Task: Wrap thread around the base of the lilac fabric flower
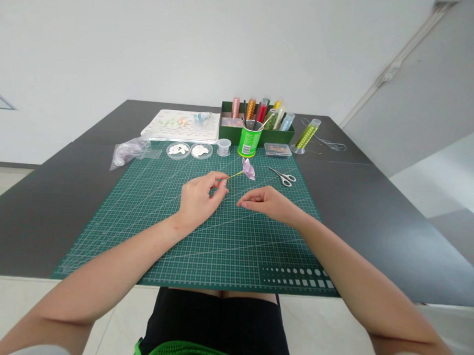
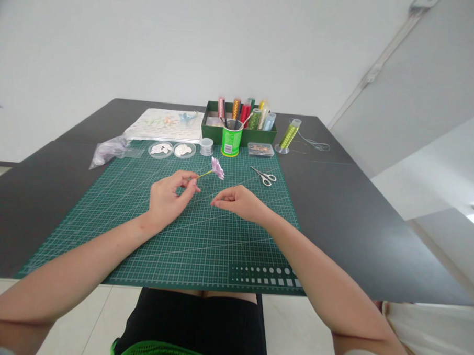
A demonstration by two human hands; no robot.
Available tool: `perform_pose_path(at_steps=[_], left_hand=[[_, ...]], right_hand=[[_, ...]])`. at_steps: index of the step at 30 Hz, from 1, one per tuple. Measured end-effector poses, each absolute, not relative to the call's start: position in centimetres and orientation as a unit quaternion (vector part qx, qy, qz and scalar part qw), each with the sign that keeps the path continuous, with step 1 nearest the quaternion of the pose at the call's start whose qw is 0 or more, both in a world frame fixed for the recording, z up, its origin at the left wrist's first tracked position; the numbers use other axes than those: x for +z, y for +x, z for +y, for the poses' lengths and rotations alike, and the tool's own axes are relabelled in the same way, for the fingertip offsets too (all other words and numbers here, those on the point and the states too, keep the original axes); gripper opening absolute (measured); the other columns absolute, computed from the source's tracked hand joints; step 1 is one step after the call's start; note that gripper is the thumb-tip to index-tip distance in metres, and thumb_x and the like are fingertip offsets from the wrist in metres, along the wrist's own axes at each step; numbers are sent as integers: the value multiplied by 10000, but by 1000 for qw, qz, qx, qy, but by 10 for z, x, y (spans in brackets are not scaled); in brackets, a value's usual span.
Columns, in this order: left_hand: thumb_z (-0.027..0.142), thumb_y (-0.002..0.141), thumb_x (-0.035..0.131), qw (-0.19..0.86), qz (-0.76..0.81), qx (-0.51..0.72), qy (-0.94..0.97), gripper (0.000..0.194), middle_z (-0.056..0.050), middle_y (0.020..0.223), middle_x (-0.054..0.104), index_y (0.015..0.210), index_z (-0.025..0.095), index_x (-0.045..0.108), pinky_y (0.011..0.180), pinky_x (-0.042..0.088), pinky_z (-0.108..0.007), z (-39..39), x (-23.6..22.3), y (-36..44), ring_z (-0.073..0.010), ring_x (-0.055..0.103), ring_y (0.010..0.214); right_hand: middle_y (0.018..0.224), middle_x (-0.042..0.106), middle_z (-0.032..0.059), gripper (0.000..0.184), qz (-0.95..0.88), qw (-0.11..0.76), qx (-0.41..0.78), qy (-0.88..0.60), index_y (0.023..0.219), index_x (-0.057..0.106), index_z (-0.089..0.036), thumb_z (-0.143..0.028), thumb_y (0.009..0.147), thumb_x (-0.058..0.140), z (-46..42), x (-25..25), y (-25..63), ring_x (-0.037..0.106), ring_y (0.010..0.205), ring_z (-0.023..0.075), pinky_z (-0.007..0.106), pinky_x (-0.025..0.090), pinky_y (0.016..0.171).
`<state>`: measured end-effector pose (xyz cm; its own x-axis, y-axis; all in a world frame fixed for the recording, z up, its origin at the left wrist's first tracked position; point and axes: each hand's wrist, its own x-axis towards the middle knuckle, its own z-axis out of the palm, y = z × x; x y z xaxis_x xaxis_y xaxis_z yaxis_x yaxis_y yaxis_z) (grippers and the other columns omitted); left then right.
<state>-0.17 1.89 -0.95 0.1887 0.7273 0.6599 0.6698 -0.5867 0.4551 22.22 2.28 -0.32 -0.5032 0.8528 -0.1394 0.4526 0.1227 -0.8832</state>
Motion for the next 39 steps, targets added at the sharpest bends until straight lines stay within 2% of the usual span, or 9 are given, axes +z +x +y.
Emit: perform_pose_path(at_steps=[3,6,12,18,23,28,35,37,39], left_hand=[[234,981,590,42,454,463,760,126,48,717,780,1016,209,708,685,520,-227,18,-8,-1,-124,737,682],[244,989,588,39,459,470,753,128,49,704,775,1012,207,708,665,519,-223,19,-7,-1,-117,722,641],[247,992,598,40,462,470,751,122,54,693,774,1004,201,711,610,499,-218,23,-7,-1,-113,711,605],[235,1001,607,38,451,416,789,175,27,838,820,1149,214,696,655,518,-233,25,-14,-2,-148,771,758],[260,1001,621,5,448,357,820,103,24,826,804,948,216,697,599,470,-230,26,-19,-3,-151,746,704],[307,1005,612,-23,410,317,855,153,9,777,775,938,224,722,602,457,-254,24,-18,-2,-165,715,678],[308,1017,586,2,330,297,896,184,2,868,800,959,231,743,699,519,-289,19,-16,0,-181,748,792],[307,1021,579,10,311,297,903,193,0,883,804,961,229,746,708,530,-291,18,-17,0,-181,754,813],[307,1024,573,20,292,296,909,201,-2,884,805,969,230,750,718,540,-289,17,-18,1,-177,758,825]], right_hand=[[583,550,-37,279,-698,201,504,-467,917,814,-135,-384,850,706,25,-8,221,408,544,92,262,295,562],[752,730,36,271,-700,197,524,-442,901,827,-153,-400,823,747,25,-10,222,555,647,130,273,389,623],[785,780,61,301,-769,201,503,-338,981,848,-183,-442,858,758,13,4,225,553,612,129,264,382,576],[722,748,58,289,-798,237,474,-285,1015,844,-157,-404,892,756,5,16,226,503,566,105,246,345,521],[700,732,50,288,-798,277,449,-291,1027,844,-169,-410,901,752,3,19,230,474,549,95,248,340,514],[618,671,26,267,-750,350,443,-345,990,857,-191,-413,867,777,2,23,232,378,508,88,258,259,466],[636,649,25,250,-684,450,420,-392,943,861,-206,-416,844,769,9,26,234,386,544,109,280,264,502],[609,589,7,282,-676,460,418,-396,976,855,-205,-437,874,729,12,24,236,362,560,114,289,244,521],[551,448,-30,339,-672,458,428,-394,1035,843,-197,-464,915,673,16,20,239,303,554,115,296,208,532]])
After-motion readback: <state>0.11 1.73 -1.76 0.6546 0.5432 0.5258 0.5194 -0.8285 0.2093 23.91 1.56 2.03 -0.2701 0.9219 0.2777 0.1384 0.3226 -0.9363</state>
